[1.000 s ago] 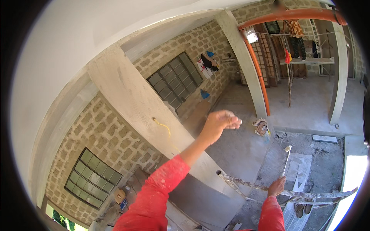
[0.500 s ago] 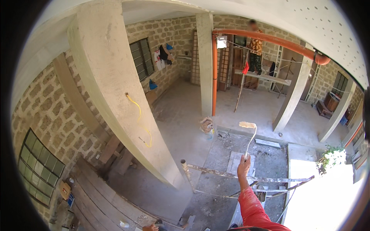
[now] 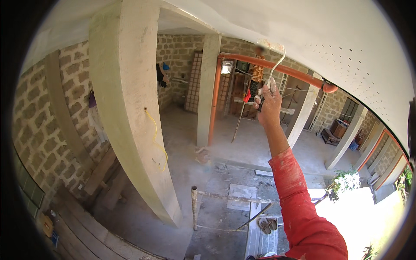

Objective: The person paints a ceiling using a paint roller on an extension pole. They repeatedly roll white paint onto the ceiling surface, occasionally dip the roller into a bucket, and adjust their position on scaffolding to reach different areas.

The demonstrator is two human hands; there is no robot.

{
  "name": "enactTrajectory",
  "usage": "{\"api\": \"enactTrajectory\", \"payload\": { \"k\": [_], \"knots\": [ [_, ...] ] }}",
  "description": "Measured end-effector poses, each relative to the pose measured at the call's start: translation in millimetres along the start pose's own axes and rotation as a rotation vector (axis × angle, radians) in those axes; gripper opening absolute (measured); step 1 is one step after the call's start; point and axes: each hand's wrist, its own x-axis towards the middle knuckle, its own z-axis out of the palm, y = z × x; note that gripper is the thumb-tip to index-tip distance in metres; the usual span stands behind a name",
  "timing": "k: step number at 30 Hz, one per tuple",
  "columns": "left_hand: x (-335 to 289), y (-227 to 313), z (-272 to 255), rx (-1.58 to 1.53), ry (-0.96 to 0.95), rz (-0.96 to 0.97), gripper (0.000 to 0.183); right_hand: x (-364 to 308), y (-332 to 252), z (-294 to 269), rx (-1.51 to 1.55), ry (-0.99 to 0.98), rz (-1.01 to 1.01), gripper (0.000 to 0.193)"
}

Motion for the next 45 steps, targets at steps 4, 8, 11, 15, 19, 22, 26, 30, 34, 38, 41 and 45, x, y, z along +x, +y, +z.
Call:
{"api": "enactTrajectory", "payload": {
  "k": [4,8,11,15,19,22,26,30,34,38,41,45],
  "knots": [
    [12.2,4.2,-5.0,0.006,-0.039,0.019,0.025,33.1,-12.7,36.3,0.105,-0.053,-0.026,0.039],
    [18.9,0.9,-13.6,0.011,-0.046,0.020,0.026,24.3,-28.4,72.5,0.139,-0.066,-0.072,0.022],
    [21.2,-3.7,-20.0,0.012,-0.051,0.014,0.027,8.2,-43.9,90.8,0.140,-0.067,-0.110,0.019],
    [22.3,-10.2,-29.0,0.014,-0.049,0.005,0.027,3.3,-52.3,99.8,0.177,-0.059,-0.126,0.016],
    [25.0,-12.0,-27.6,0.024,-0.061,0.000,0.028,24.0,-53.0,101.3,0.199,-0.040,-0.142,0.008],
    [23.7,-15.1,-33.0,0.027,-0.054,-0.006,0.029,1.0,-62.5,113.5,0.218,-0.038,-0.146,0.006],
    [26.1,-16.1,-35.6,0.026,-0.060,-0.009,0.030,-41.8,-79.3,129.5,0.265,-0.125,-0.169,0.008],
    [30.9,-20.8,-39.8,0.021,-0.059,-0.015,0.031,-62.7,-82.8,141.3,0.255,-0.100,-0.169,0.010],
    [33.6,-27.3,-44.9,0.019,-0.055,-0.020,0.033,-60.5,-77.5,142.7,0.261,-0.063,-0.174,0.012],
    [34.8,-26.8,-46.6,0.030,-0.063,-0.015,0.034,-16.7,-64.7,128.4,0.238,-0.047,-0.170,0.017],
    [30.9,-31.0,-52.9,0.026,-0.053,-0.023,0.035,27.2,-46.6,115.7,0.210,0.000,-0.163,0.015],
    [24.5,-39.3,-61.0,0.023,-0.038,-0.020,0.036,82.4,-28.1,101.5,0.283,0.017,-0.096,0.006]
  ]
}}
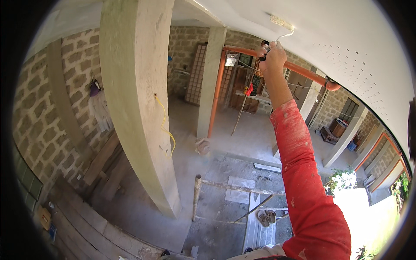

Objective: The person paints a ceiling using a paint roller on an extension pole. They repeatedly roll white paint onto the ceiling surface, occasionally dip the roller into a bucket, and adjust their position on scaffolding to reach different areas.

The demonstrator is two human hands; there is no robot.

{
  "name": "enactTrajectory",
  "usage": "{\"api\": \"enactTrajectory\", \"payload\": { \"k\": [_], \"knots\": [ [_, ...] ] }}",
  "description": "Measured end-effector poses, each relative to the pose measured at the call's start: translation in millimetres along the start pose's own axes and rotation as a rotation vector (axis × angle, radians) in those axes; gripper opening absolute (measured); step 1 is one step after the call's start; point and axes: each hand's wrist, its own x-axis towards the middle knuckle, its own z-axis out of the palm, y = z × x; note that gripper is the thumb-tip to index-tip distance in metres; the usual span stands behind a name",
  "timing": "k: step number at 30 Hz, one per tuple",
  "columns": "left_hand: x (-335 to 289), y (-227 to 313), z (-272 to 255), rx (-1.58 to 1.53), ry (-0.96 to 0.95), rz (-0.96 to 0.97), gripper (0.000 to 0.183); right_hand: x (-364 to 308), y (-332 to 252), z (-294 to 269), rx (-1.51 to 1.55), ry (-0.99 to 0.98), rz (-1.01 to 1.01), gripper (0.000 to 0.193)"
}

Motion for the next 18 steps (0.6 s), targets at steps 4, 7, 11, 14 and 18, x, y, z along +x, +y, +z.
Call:
{"api": "enactTrajectory", "payload": {
  "k": [4,7,11,14,18],
  "knots": [
    [-4.8,-8.3,-7.1,-0.003,0.010,-0.003,0.038,59.1,20.0,-27.3,0.052,-0.004,0.050,0.012],
    [-2.8,-11.1,-6.4,0.001,0.003,0.002,0.039,103.1,22.7,-48.8,0.076,0.020,0.091,0.014],
    [-1.8,-21.0,-9.5,-0.001,0.006,0.007,0.040,117.1,24.3,-53.7,0.093,0.078,0.126,0.011],
    [2.1,-27.8,-11.6,-0.004,-0.001,0.011,0.041,87.8,14.9,-42.3,0.106,0.039,0.096,0.012],
    [3.8,-51.5,-16.2,-0.002,-0.025,0.010,0.043,3.7,-7.9,1.6,0.051,-0.030,0.044,0.012]
  ]
}}
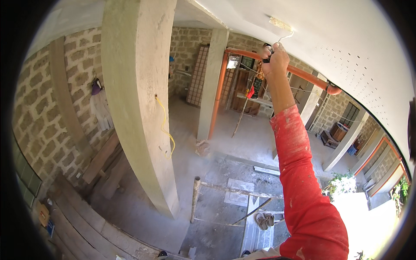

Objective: The person paints a ceiling using a paint roller on an extension pole. They repeatedly roll white paint onto the ceiling surface, occasionally dip the roller into a bucket, and adjust their position on scaffolding to reach different areas.

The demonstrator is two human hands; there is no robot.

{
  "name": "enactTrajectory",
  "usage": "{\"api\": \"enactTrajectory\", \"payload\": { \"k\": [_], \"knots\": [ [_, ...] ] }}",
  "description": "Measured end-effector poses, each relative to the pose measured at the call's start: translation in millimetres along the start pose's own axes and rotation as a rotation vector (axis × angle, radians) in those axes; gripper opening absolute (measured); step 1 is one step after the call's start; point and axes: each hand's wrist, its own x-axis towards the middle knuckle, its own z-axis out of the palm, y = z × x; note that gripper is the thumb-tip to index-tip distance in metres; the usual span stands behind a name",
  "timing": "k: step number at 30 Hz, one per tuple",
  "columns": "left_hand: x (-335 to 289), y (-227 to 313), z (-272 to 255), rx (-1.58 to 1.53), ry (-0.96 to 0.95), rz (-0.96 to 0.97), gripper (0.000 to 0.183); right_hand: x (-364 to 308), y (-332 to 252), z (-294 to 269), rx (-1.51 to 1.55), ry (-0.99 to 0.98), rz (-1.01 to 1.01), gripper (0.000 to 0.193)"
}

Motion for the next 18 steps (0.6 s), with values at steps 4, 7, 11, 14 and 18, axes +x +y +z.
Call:
{"api": "enactTrajectory", "payload": {
  "k": [4,7,11,14,18],
  "knots": [
    [-9.9,-26.1,-3.8,0.010,-0.047,0.003,0.044,-75.0,-18.8,41.8,-0.015,-0.043,-0.045,0.006],
    [-21.2,-50.9,-13.6,0.027,-0.109,0.010,0.045,-104.8,-29.1,56.7,-0.030,-0.072,-0.072,0.008],
    [-29.9,-68.8,-28.1,0.013,-0.282,-0.043,0.063,-136.2,-33.0,70.4,-0.039,-0.087,-0.107,0.007],
    [-19.3,-59.7,-17.8,0.046,-0.181,-0.034,0.073,-151.1,-33.2,75.3,-0.062,-0.091,-0.125,0.006],
    [-0.6,-37.1,-2.3,0.031,-0.103,-0.035,0.071,-150.3,-31.8,71.5,-0.069,-0.100,-0.126,0.008]
  ]
}}
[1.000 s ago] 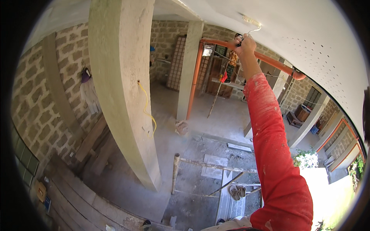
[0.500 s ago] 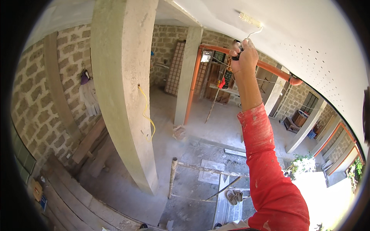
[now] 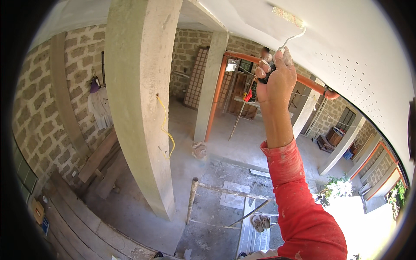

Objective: The person paints a ceiling using a paint roller on an extension pole. They repeatedly roll white paint onto the ceiling surface, occasionally dip the roller into a bucket, and adjust their position on scaffolding to reach different areas.

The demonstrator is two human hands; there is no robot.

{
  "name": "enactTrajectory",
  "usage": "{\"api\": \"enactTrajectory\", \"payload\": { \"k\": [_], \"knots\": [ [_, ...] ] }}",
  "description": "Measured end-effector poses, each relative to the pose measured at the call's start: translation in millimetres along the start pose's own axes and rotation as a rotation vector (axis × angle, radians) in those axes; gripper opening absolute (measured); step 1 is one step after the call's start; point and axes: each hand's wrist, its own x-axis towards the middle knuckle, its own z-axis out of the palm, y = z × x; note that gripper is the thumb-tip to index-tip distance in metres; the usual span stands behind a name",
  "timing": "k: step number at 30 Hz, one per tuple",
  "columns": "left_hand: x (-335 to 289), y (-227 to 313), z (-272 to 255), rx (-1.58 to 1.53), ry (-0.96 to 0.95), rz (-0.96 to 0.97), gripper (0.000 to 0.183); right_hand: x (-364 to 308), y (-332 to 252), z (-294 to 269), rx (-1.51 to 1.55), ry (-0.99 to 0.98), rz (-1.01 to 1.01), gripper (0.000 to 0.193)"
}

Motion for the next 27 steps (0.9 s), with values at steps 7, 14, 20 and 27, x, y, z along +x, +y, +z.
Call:
{"api": "enactTrajectory", "payload": {
  "k": [7,14,20,27],
  "knots": [
    [18.2,36.6,13.8,-0.028,0.076,-0.007,0.069,45.6,29.2,-17.4,-0.021,0.108,0.009,0.006],
    [11.4,48.0,23.0,-0.045,0.100,-0.019,0.067,113.8,66.5,-56.8,0.028,0.179,0.052,0.009],
    [0.8,52.5,31.1,-0.037,0.124,-0.025,0.066,197.2,89.8,-122.5,0.151,0.149,0.164,0.010],
    [-21.6,56.3,45.7,-0.051,0.164,-0.029,0.064,322.1,120.7,-210.4,0.255,0.285,0.322,0.008]
  ]
}}
